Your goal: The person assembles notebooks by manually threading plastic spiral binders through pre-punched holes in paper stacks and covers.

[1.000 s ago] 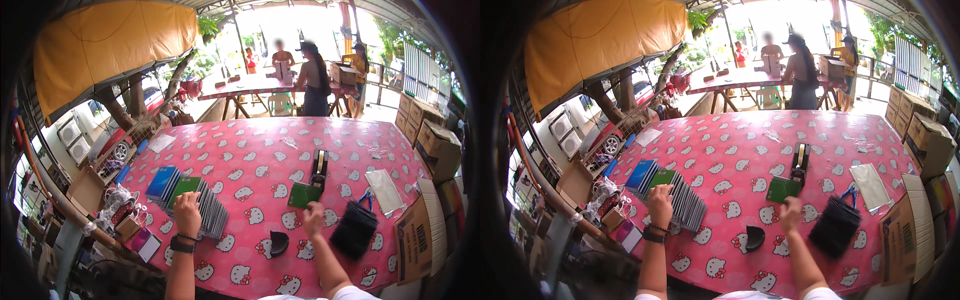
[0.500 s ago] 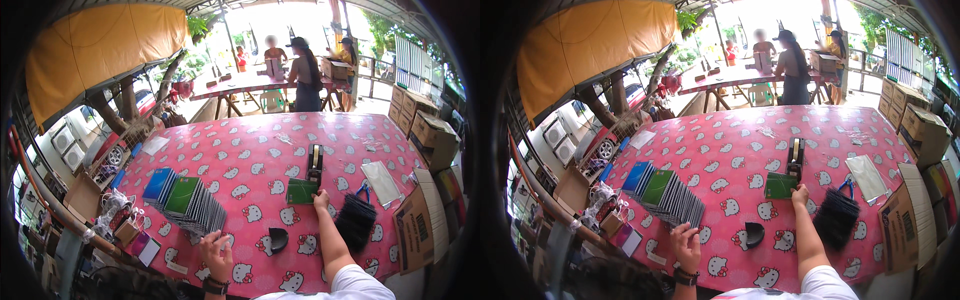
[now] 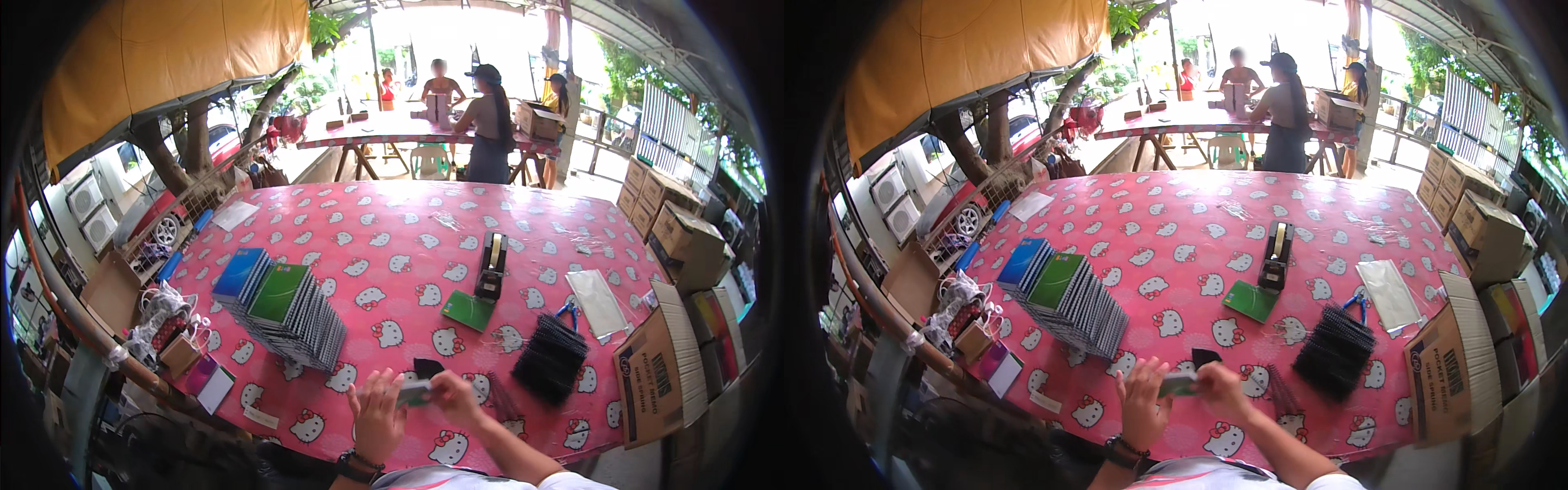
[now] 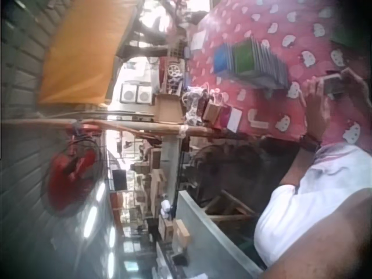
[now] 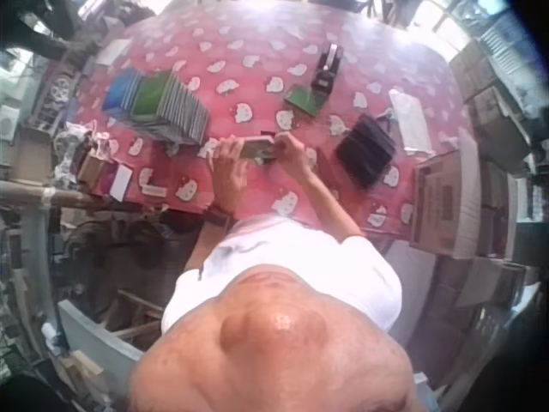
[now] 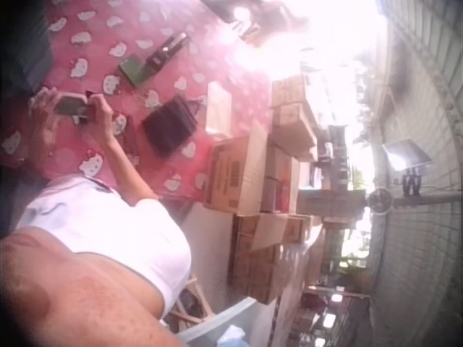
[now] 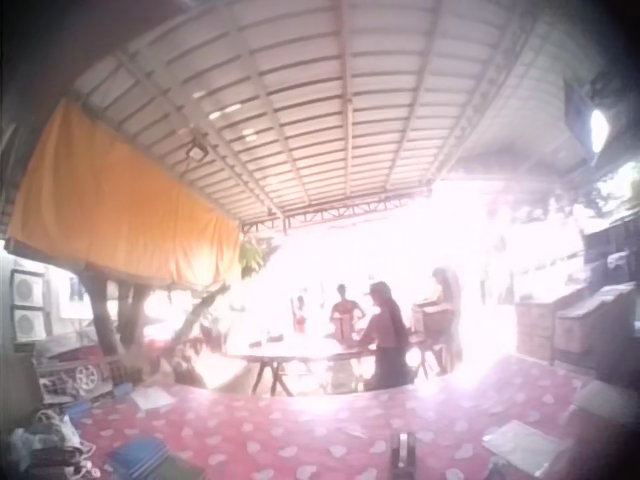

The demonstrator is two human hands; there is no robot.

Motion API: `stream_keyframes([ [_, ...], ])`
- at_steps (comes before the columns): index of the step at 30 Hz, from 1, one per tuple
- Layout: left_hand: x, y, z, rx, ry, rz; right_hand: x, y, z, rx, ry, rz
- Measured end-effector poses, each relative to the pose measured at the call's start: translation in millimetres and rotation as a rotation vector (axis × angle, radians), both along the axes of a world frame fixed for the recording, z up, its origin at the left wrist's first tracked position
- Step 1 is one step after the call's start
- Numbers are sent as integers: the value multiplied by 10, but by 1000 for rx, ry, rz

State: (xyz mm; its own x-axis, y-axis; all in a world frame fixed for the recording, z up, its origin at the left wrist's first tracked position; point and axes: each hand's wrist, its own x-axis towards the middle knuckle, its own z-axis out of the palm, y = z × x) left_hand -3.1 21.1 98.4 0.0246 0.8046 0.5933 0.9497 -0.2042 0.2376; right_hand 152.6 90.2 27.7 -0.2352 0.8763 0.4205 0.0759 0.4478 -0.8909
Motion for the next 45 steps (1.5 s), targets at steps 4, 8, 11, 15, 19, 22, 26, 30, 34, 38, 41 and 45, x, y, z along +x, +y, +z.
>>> stream_keyframes([
  [4, -109, -8, -475, -186, -122, -289, 26, -365, -160, -350, -52, 84],
  [8, -1, -178, -882, -190, 53, -259, 480, -237, -306, 71, -420, 56],
  [11, 66, -231, -1015, -205, 123, -274, 966, -99, -354, 2, -753, -361],
  [15, 98, -230, -966, -200, 70, -245, 1227, -115, -438, -73, -1069, -499],
  [19, 99, -242, -990, -176, 67, -222, 1248, -93, -608, 38, -890, -466],
  [22, 89, -273, -1014, -149, 51, -207, 1243, -49, -610, -26, -787, -457],
  [26, 94, -243, -1066, -187, 31, -171, 1270, 32, -577, -89, -791, -416],
  [30, 109, -263, -918, -156, 24, -165, 1410, 88, -530, -149, -772, -350],
  [34, 112, -216, -1027, -109, 45, -172, 1391, 121, -406, -128, -704, -289],
  [38, 145, -168, -971, -122, 39, -146, 1111, 57, -320, -307, -522, -92],
  [41, 150, -131, -975, -121, -21, -149, 812, -69, -387, -374, -493, 108],
  [45, 113, -100, -1030, -89, 70, -141, 430, -277, -363, -469, -289, 236],
])
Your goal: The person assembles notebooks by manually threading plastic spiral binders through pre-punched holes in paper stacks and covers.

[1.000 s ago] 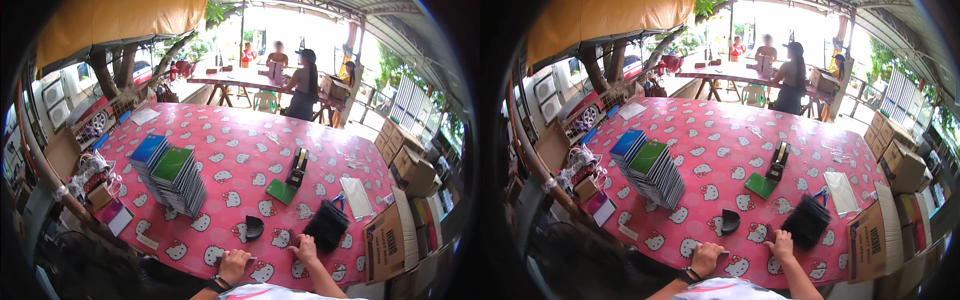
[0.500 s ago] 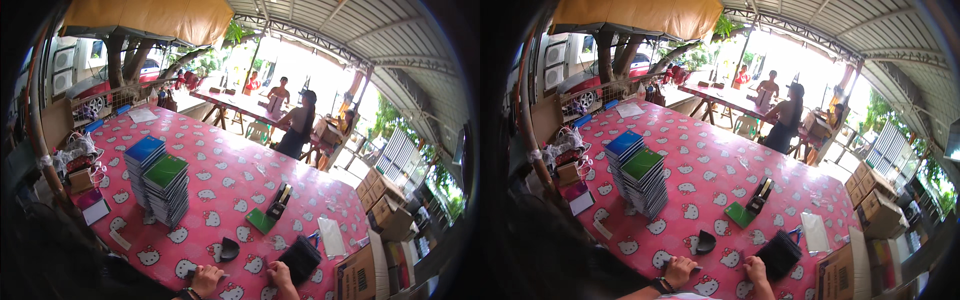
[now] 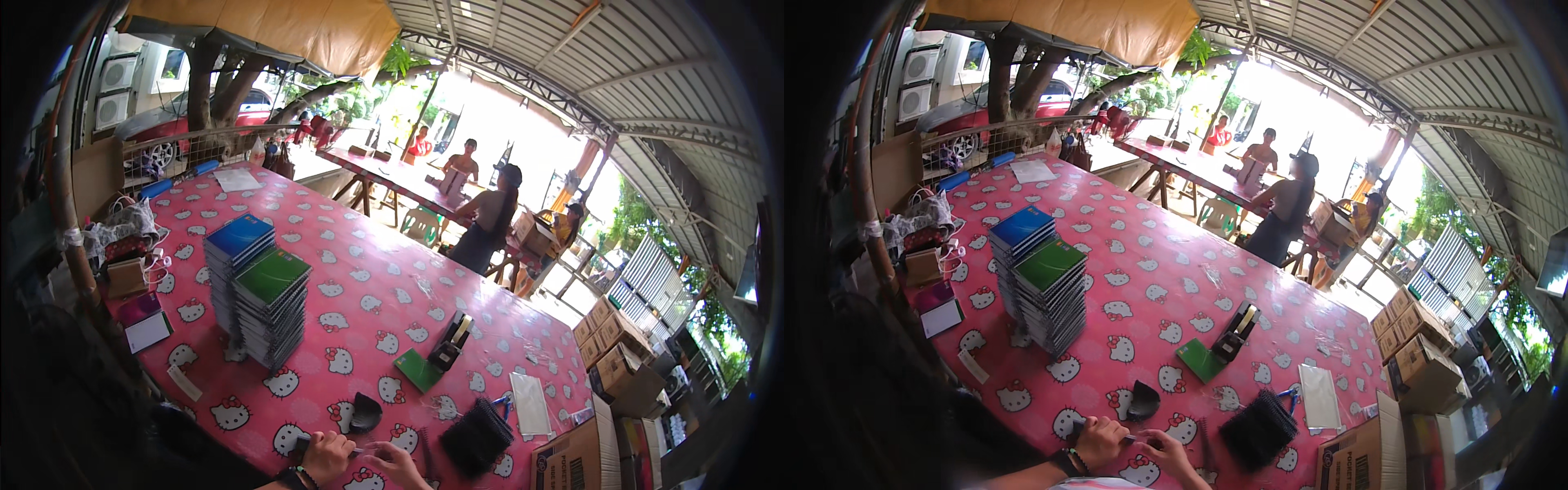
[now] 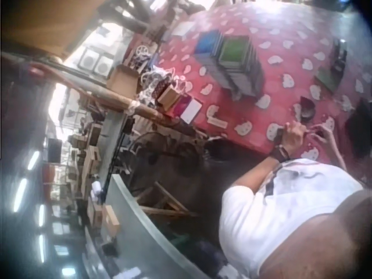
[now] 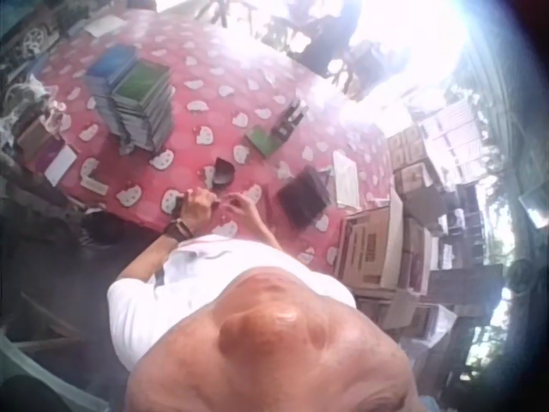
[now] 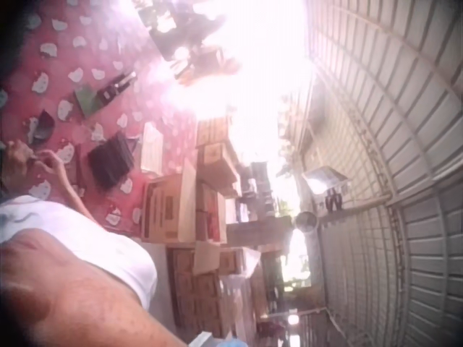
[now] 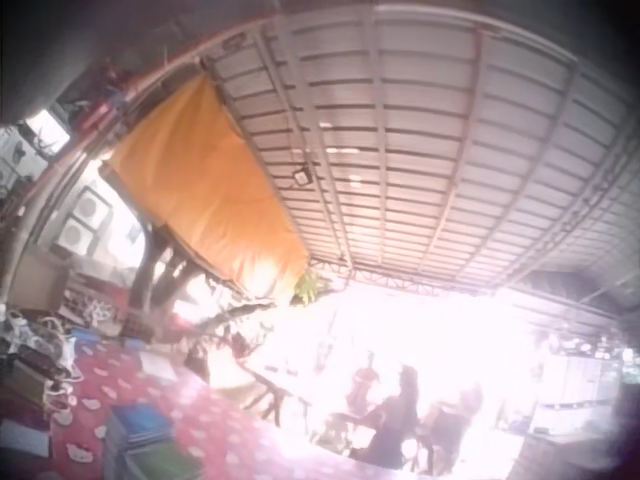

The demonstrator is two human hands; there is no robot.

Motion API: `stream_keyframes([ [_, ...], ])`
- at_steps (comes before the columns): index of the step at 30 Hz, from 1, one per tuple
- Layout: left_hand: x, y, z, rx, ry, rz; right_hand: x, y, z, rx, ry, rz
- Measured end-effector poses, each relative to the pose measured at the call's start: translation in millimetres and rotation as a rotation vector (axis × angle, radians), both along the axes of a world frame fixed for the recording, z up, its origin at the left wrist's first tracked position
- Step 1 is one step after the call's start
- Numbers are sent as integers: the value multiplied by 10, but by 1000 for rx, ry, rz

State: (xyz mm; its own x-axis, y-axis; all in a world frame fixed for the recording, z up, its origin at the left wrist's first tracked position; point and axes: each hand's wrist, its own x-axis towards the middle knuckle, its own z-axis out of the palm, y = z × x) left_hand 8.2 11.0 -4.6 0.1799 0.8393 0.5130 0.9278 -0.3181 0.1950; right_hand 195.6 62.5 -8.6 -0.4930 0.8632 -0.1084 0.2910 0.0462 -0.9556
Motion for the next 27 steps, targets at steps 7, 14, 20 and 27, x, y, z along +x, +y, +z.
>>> stream_keyframes([
  [7, -36, -29, -32, 32, -6, -32, -95, 32, -259, 343, -47, 13],
  [14, -116, -62, -25, -26, -209, -154, -149, -20, -40, 196, -73, 63],
  [20, -95, -71, 111, -67, -279, -184, 105, 24, -112, 24, -140, 159],
  [27, -47, -61, 115, -67, -311, -160, 150, 13, -81, 30, 62, 269],
])
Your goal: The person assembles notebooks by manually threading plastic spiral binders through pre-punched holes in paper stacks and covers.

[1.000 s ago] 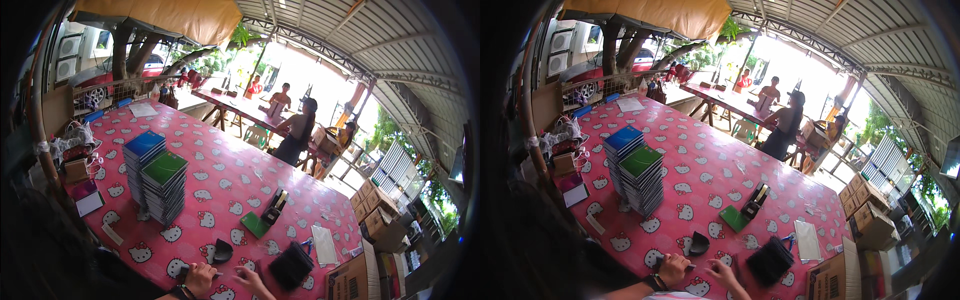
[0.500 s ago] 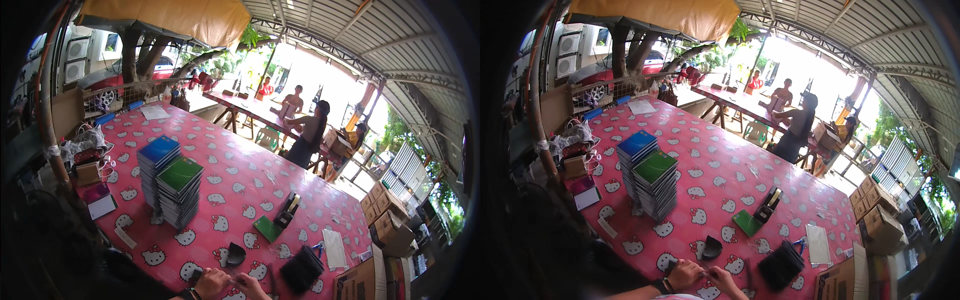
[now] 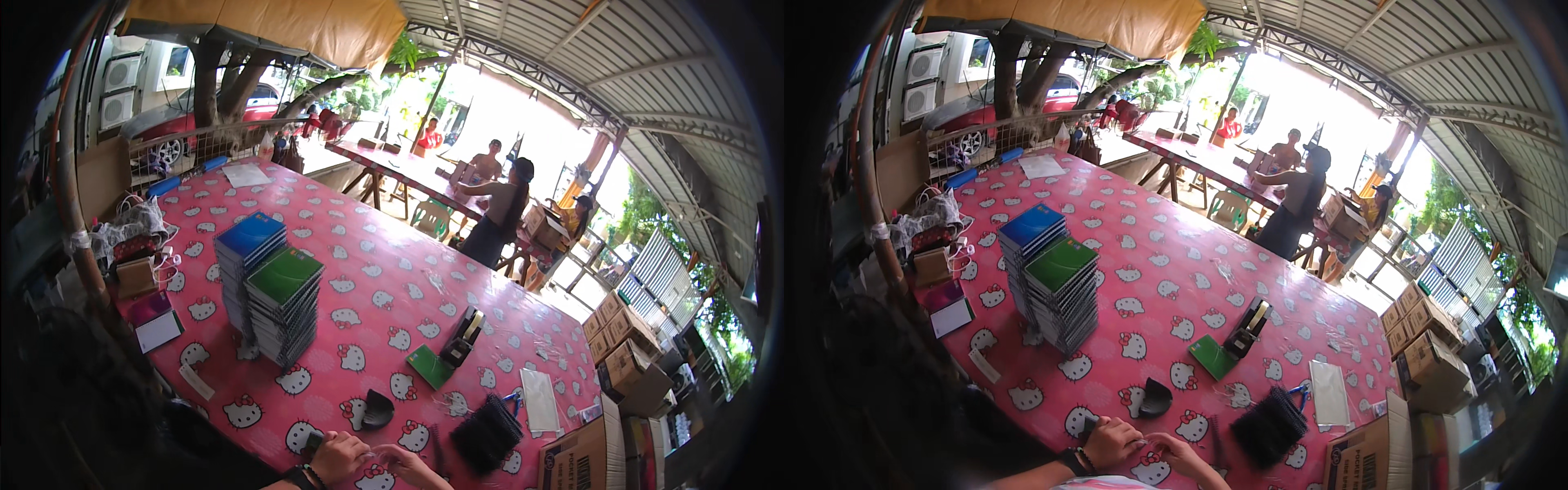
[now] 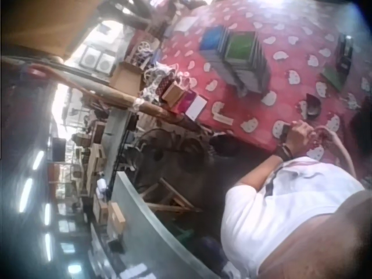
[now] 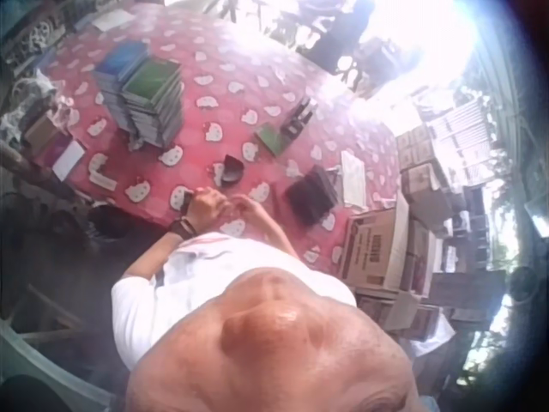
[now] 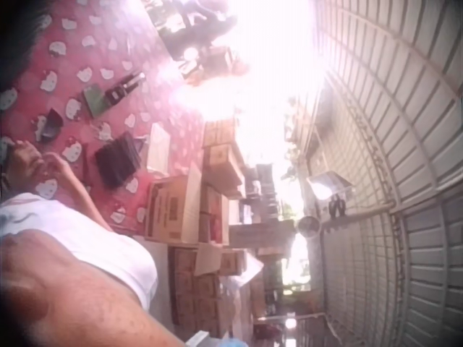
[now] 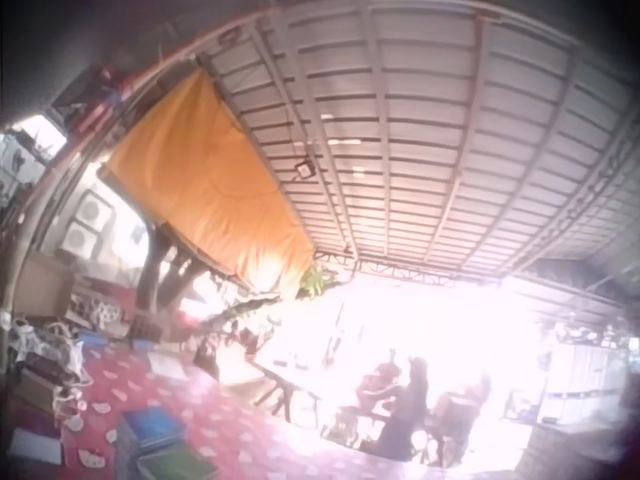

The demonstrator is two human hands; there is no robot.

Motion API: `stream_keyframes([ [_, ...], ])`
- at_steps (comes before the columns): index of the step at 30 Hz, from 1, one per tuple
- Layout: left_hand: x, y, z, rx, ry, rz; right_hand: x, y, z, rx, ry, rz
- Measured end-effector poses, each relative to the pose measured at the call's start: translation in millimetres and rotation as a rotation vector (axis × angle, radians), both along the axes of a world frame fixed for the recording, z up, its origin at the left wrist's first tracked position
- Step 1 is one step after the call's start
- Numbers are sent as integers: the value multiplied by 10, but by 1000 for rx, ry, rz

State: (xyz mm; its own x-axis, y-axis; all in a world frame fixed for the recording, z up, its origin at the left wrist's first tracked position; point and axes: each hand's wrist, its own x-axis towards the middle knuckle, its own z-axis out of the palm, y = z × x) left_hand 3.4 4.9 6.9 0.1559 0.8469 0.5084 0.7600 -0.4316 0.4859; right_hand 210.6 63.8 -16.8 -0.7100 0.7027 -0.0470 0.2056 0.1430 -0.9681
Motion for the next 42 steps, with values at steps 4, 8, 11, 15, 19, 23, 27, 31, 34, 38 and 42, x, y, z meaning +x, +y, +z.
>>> stream_keyframes([
  [4, -12, 13, -178, 46, 59, 40, -52, -40, 151, 153, -125, -6],
  [8, -7, 7, -199, 66, 51, 54, -76, -19, 266, 243, -210, -22],
  [11, -13, -5, -191, 55, 36, 33, -151, -47, 345, 328, -138, -152],
  [15, -10, -2, -173, 39, 37, 21, -126, 1, 205, 390, -87, -104],
  [19, -15, -4, -179, 46, 36, 22, -185, -14, 305, 532, -85, -110],
  [23, -17, 17, -167, 58, 13, 19, -169, -31, 240, 550, -120, -147],
  [27, -19, 33, -175, 57, 1, 17, -159, -49, 234, 443, -98, -109],
  [31, -26, 34, -167, 43, 14, 15, -170, -69, 311, 352, -86, -188],
  [34, -28, 20, -131, 21, 17, 9, -143, -57, 294, 386, -134, -168],
  [38, -44, 13, -113, 28, 8, 1, -148, -67, 305, 352, -119, -127],
  [42, -54, 5, -139, 30, 11, -9, -191, -71, 335, 342, -122, -210],
])
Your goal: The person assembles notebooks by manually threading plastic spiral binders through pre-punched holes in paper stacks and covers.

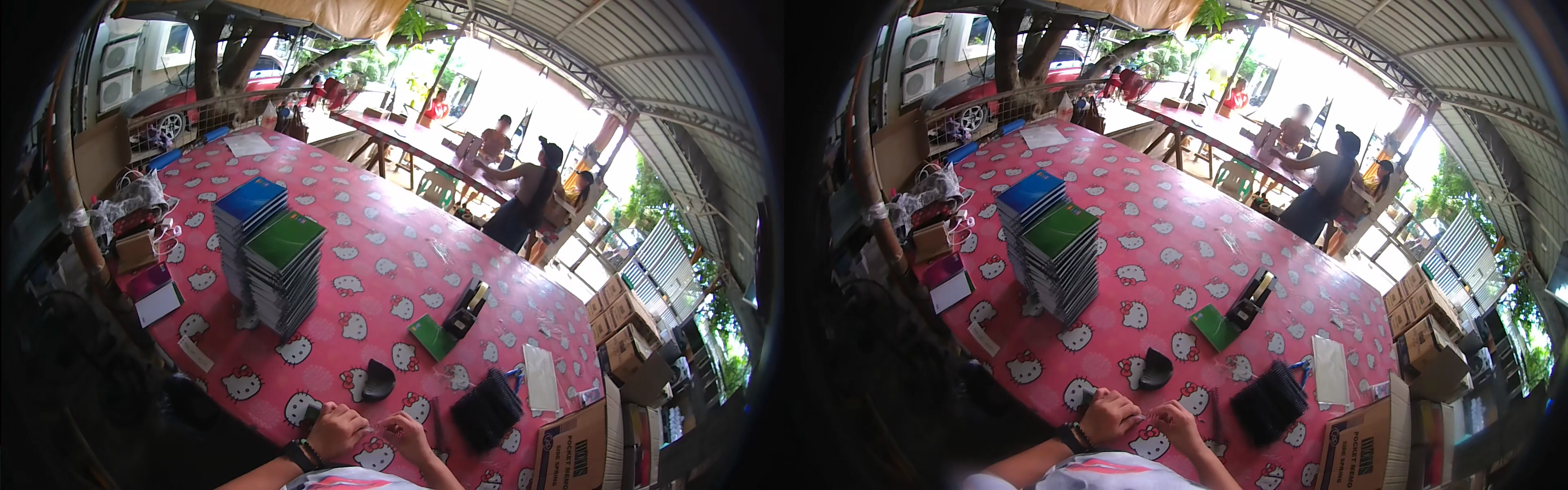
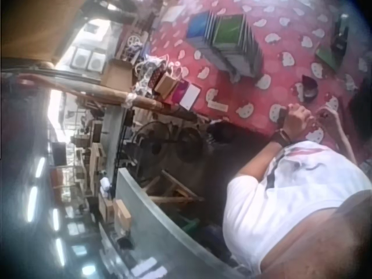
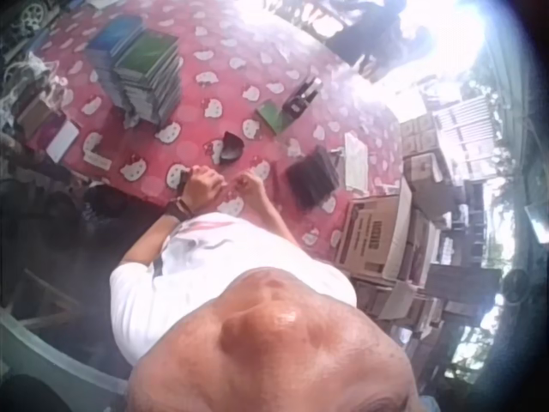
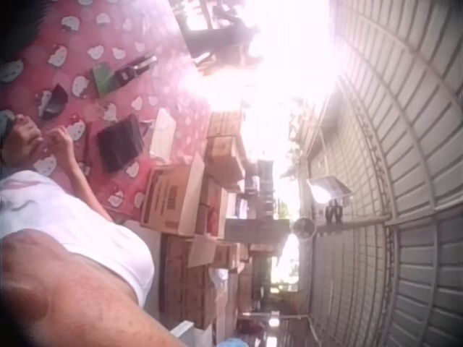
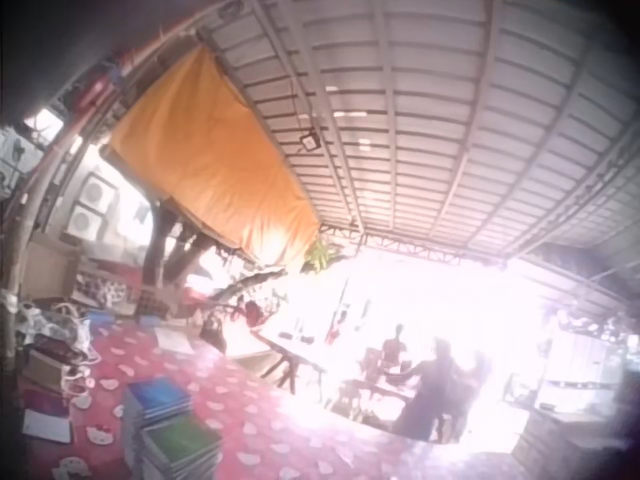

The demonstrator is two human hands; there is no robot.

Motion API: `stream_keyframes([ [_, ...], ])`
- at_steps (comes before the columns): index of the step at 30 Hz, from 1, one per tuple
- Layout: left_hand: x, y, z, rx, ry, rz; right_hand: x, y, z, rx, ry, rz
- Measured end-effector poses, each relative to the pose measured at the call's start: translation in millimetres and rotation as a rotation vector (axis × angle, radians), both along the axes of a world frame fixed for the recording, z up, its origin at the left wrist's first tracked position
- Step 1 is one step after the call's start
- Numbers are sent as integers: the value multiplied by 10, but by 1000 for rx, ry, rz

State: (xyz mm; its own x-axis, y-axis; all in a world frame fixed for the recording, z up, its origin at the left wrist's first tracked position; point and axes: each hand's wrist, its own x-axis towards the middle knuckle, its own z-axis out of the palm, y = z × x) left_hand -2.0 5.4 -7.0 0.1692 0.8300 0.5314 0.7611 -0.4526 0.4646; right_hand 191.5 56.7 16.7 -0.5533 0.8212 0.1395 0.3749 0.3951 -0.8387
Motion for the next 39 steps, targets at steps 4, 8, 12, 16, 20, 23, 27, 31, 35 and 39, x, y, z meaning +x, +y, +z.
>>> stream_keyframes([
  [4, -12, -6, -14, 16, -6, -14, 6, 51, -21, 8, -3, 35],
  [8, -15, -19, -9, 35, -17, -29, -7, 57, -85, 11, 27, 102],
  [12, -28, -28, -4, 19, -17, -20, -27, 57, -49, 35, -1, 99],
  [16, -43, -41, -6, 18, -5, -15, -14, 59, -78, 29, -21, 96],
  [20, -27, -26, -8, 24, -15, -19, -5, 59, -79, 43, -28, 98],
  [23, -10, -28, 11, 19, -14, -15, -14, 51, -141, 28, 1, 132],
  [27, -18, -36, 28, -2, 23, -3, 16, 64, -111, -7, -14, 218],
  [31, 0, -29, 55, 8, -9, 0, 33, 46, -59, -232, -14, 200],
  [35, 48, -29, 72, 23, -65, -57, 48, 4, 25, -217, -69, 173],
  [39, 19, -24, -52, 28, 75, -91, 23, 45, 55, -289, -50, 234],
])
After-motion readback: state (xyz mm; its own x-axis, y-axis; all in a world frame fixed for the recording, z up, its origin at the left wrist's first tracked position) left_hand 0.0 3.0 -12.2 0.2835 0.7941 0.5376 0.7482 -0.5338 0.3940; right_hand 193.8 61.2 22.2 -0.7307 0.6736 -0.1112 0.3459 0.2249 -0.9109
